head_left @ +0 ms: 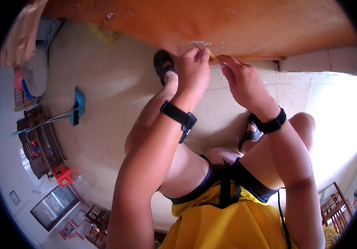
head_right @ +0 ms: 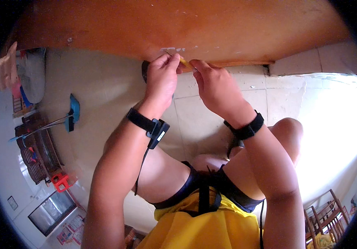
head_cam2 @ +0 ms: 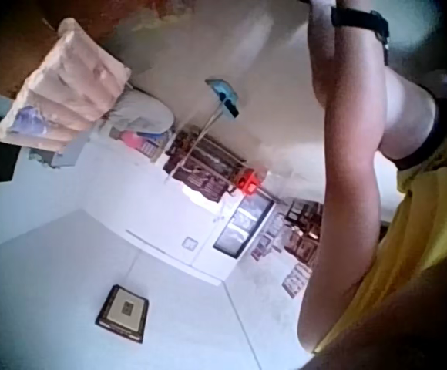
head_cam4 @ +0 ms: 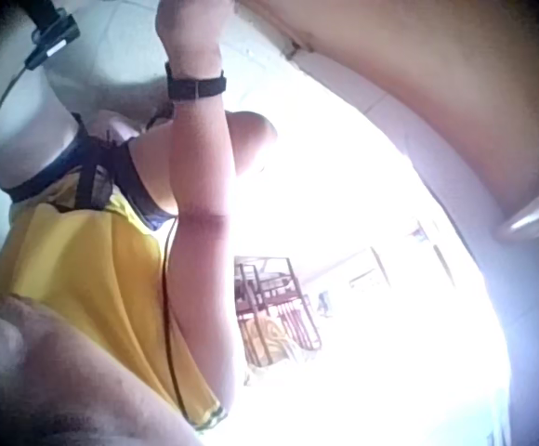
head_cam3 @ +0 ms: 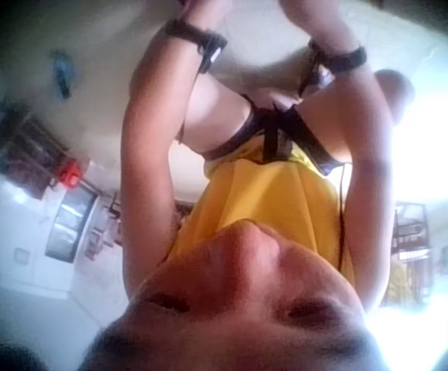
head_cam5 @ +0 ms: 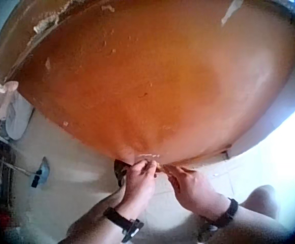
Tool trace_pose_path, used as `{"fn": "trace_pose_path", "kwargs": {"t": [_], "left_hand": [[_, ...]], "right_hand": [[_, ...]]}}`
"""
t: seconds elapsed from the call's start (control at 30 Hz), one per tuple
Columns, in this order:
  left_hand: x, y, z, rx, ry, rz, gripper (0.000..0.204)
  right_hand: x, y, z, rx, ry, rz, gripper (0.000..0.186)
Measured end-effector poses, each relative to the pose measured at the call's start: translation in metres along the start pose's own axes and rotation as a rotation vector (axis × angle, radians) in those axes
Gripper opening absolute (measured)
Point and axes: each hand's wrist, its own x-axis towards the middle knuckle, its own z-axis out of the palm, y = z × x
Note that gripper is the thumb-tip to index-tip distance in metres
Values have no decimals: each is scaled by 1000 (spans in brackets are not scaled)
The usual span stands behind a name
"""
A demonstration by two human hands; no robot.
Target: The person uses a screwdriver to manipulate screws and scrape material on the side and bottom of a wooden cabinet, then applies a small white adhesive strip to the surface.
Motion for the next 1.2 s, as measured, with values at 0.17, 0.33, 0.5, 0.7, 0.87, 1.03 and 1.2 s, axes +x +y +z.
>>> {"fn": "trace_pose_path", "kwargs": {"t": [0.17, 0.33, 0.5, 0.7, 0.87, 1.03, 1.2], "left_hand": [[5, -5, -4, 264, 83, 125, 21], [6, -11, -6, 456, 200, 320, 22], [6, -15, -9, 585, 251, 387, 23], [5, -16, -14, 644, 242, 400, 23], [7, -14, -14, 689, 235, 441, 19], [5, -6, -11, 537, 297, 526, 19], [5, -11, -16, 661, 224, 517, 20]], "right_hand": [[6, 11, 31, 116, -47, 205, 25], [17, 33, 66, 296, -51, 245, 27], [19, 36, 93, 626, -54, 267, 28], [16, 26, 86, 680, -152, 351, 28], [19, 35, 94, 633, -102, 335, 28], [24, 28, 87, 644, 35, 211, 27], [17, 29, 82, 483, -68, 318, 27]]}}
